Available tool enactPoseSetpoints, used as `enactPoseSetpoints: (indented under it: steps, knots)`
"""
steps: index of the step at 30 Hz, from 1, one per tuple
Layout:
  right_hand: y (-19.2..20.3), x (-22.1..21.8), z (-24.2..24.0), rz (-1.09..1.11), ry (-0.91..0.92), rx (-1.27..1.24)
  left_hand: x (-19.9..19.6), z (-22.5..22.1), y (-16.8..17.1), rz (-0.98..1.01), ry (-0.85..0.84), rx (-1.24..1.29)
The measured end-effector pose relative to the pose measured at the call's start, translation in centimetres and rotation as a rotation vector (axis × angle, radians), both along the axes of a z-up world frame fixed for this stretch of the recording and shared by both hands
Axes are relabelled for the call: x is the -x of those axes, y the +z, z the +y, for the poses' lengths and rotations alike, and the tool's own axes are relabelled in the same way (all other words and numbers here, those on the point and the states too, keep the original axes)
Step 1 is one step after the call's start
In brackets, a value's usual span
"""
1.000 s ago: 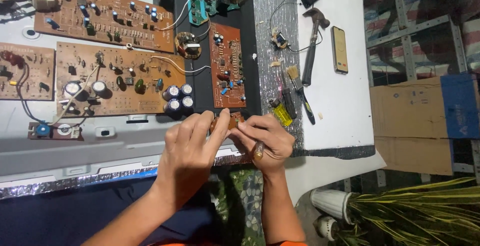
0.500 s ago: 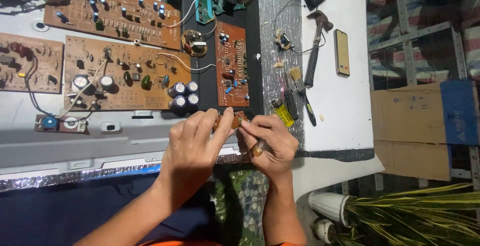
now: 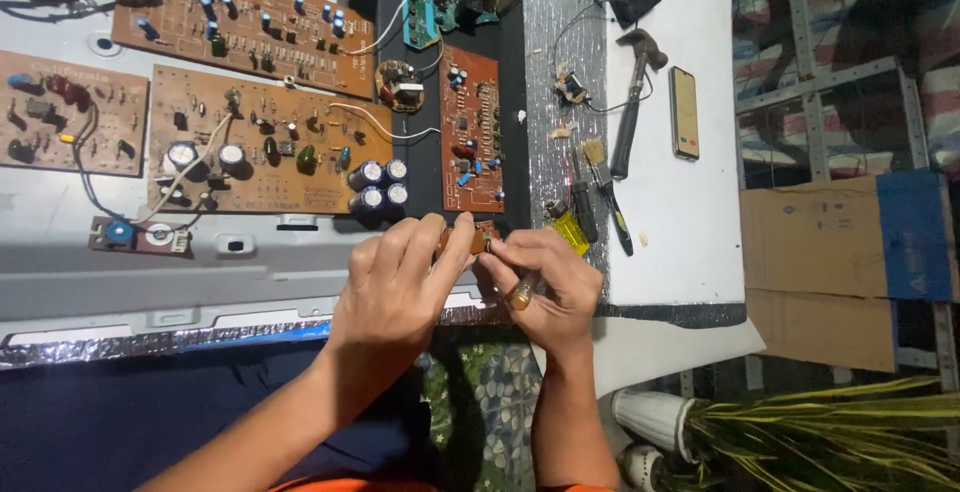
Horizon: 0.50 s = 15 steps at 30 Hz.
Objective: The person inspects and tests circuit board connections inside a disassembled television using a multimeter and screwdriver.
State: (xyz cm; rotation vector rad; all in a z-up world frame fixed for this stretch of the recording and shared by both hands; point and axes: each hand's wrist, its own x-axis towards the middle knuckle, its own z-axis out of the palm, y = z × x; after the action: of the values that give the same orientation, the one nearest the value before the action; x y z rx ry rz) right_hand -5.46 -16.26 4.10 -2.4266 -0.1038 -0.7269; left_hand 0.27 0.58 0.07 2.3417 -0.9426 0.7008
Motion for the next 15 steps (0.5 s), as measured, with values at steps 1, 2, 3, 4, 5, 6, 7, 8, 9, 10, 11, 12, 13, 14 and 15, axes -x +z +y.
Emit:
enactPoseSetpoints:
  steps: [1, 2, 3, 4, 5, 6, 7, 8, 9, 10, 11, 12, 13, 14, 15]
  knots:
    - [0.1, 0.0, 0.0, 0.0, 0.005, -0.002, 0.0, 0.0, 0.0, 0.0, 0.005, -0.002]
    - [0.2, 0.0, 0.0, 0.023, -0.001, 0.0, 0.0, 0.0, 0.0, 0.011, -0.001, 0.014]
    - [0.3, 0.1, 0.0, 0.045, -0.01, 0.002, 0.0, 0.0, 0.0, 0.022, -0.011, 0.03]
    - [0.4, 0.1, 0.0, 0.044, -0.009, 0.001, 0.0, 0.0, 0.0, 0.021, -0.009, 0.03]
    - [0.3, 0.2, -0.1, 0.046, -0.021, 0.014, 0.0, 0.0, -0.1, 0.028, -0.017, 0.027]
    - [0.3, 0.3, -0.1, 0.048, -0.033, 0.027, 0.1, 0.0, -0.1, 0.034, -0.025, 0.024]
    - [0.4, 0.3, -0.1, 0.05, -0.034, 0.025, 0.1, 0.0, -0.1, 0.035, -0.026, 0.022]
    - [0.6, 0.3, -0.1, 0.054, -0.033, 0.029, 0.1, 0.0, 0.0, 0.022, -0.013, 0.01]
    - [0.7, 0.3, -0.1, 0.056, -0.032, 0.033, 0.0, 0.0, 0.0, 0.008, 0.0, -0.002]
    - [0.7, 0.5, -0.2, 0.056, -0.032, 0.032, 0.0, -0.1, -0.1, 0.008, 0.001, -0.003]
    - [0.7, 0.6, -0.4, 0.058, -0.035, 0.022, 0.0, -0.2, -0.3, -0.008, 0.009, 0.0]
    - [0.7, 0.7, -0.5, 0.06, -0.038, 0.011, 0.0, -0.3, -0.5, -0.024, 0.017, 0.003]
    - [0.8, 0.8, -0.5, 0.06, -0.037, 0.011, 0.0, -0.2, -0.3, -0.024, 0.019, 0.003]
    - [0.9, 0.9, -0.6, 0.073, -0.051, -0.023, 0.0, -0.2, -0.2, -0.013, 0.014, 0.014]
    - [1.0, 1.1, -0.7, 0.086, -0.067, -0.059, 0.0, -0.1, 0.0, -0.002, 0.008, 0.024]
